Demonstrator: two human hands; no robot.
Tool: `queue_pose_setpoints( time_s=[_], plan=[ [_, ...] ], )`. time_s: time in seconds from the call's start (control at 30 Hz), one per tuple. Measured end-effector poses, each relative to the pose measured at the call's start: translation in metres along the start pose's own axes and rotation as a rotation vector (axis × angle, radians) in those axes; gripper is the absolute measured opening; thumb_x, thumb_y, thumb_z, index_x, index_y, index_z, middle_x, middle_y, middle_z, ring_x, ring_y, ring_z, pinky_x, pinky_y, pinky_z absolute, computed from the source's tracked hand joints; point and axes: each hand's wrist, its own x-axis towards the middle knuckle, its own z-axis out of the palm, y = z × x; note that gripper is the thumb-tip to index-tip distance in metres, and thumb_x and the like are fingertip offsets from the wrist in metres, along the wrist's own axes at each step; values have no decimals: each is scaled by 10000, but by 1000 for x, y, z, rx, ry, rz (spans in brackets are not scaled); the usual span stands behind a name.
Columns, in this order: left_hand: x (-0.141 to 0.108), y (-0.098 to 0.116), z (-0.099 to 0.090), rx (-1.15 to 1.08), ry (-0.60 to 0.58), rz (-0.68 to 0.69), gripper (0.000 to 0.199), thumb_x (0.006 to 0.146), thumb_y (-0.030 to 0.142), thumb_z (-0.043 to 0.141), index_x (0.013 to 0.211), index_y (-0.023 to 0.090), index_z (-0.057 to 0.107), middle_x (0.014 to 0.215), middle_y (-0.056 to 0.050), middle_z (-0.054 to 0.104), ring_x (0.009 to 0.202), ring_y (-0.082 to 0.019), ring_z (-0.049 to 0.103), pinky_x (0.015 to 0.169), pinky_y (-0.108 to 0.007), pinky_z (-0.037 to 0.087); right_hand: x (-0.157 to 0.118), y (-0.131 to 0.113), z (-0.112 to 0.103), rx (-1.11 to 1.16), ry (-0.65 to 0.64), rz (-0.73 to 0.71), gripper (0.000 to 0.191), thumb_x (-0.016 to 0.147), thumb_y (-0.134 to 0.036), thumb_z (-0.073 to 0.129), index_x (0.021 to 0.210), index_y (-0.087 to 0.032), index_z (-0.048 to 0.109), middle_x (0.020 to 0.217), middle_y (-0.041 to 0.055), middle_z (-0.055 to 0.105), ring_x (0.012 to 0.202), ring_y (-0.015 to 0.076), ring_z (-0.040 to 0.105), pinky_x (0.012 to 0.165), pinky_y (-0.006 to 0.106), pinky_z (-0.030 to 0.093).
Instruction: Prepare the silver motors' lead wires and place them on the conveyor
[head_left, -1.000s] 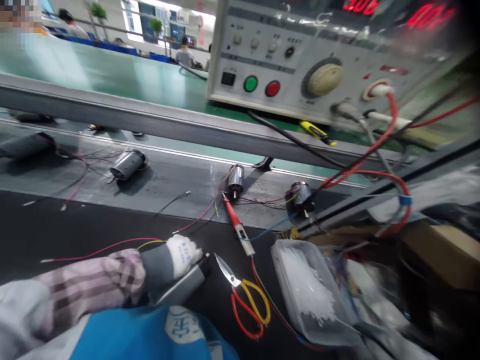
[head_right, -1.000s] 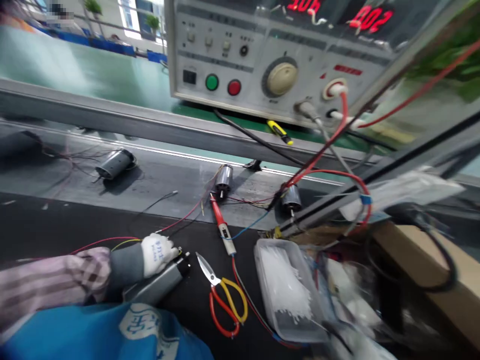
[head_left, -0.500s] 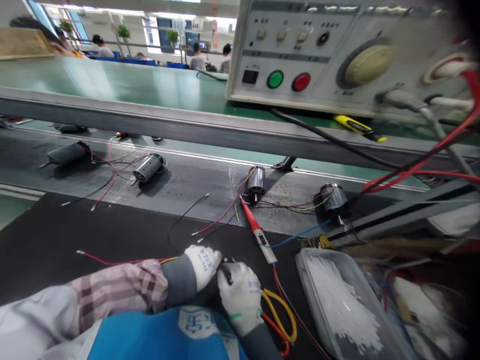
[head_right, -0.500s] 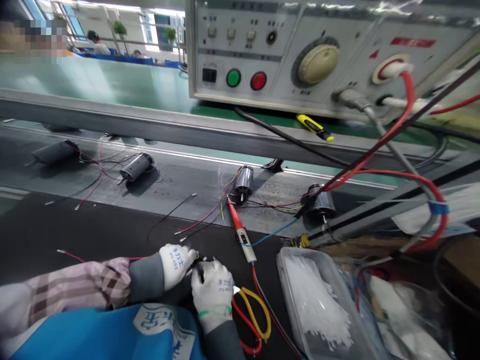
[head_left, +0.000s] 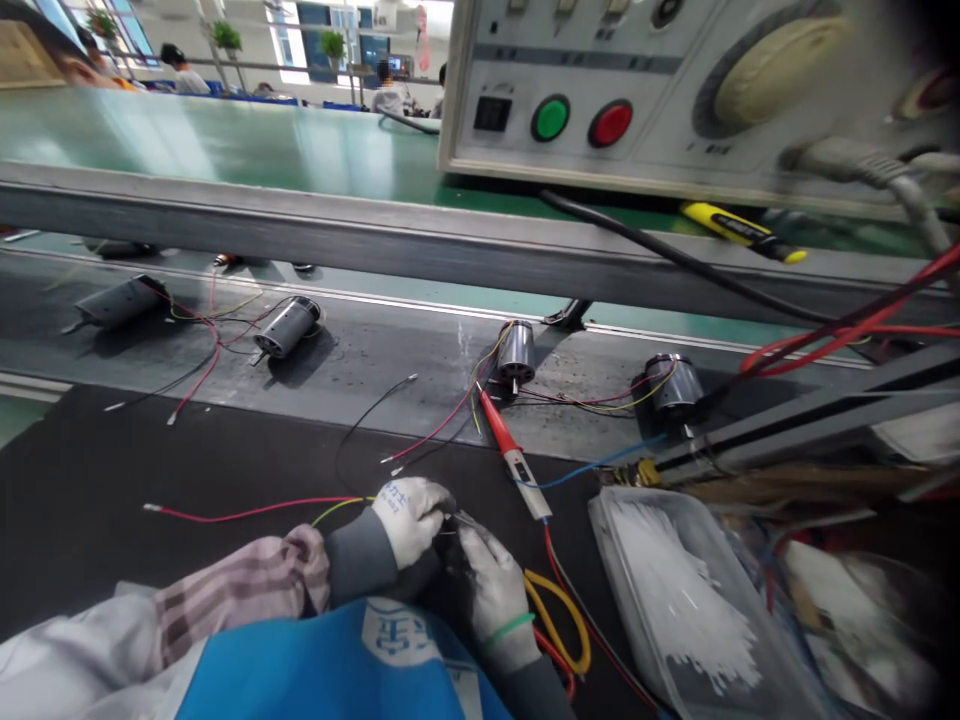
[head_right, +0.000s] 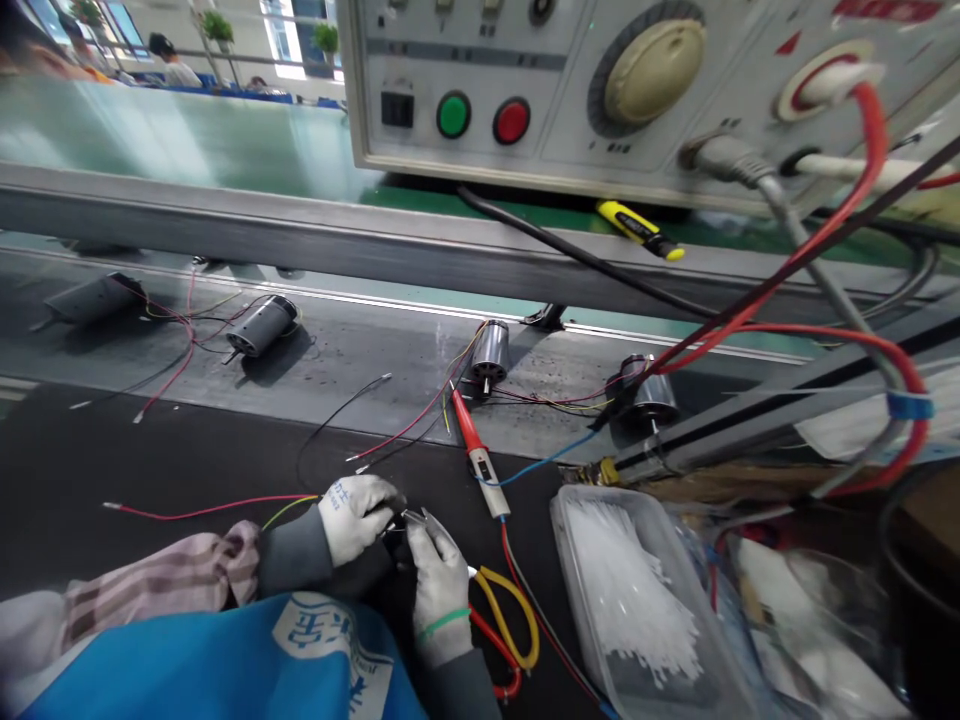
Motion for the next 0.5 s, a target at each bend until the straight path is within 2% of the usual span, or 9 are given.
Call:
queue_pose_setpoints(
  time_s=[0.1,0.2,0.37,0.5],
  plan=[
    [1,2,-5,211,6,46,251,753,178,417,880,199,632,839,-45,624,816,-177,564,749,-288,434,-3,0,-4,-48,0,4,366,689,-446,592,899,-159,678,1014,103,665,1004,264,568,915,400,424],
    [-1,3,-9,340,-5,42,247,769,224,413,880,220,633,815,-60,604,787,-202,552,697,-316,433,-5,2,-5,-133,0,2,342,694,-424,596,907,-169,678,1033,100,659,1039,272,549,939,428,401],
    [-2,5,-8,459,-20,102,254,800,272,393,912,216,614,834,-78,576,766,-217,523,657,-344,425,-6,1,-4,-167,-12,-13,308,715,-390,569,902,-171,678,985,84,679,998,254,579,907,381,434],
    [1,11,-1,492,-93,234,252,814,299,389,919,209,599,867,-91,561,766,-227,510,625,-353,427,-5,-3,-2,-171,-41,1,316,721,-382,552,905,-156,674,896,81,701,888,238,622,789,324,494]
  ],
)
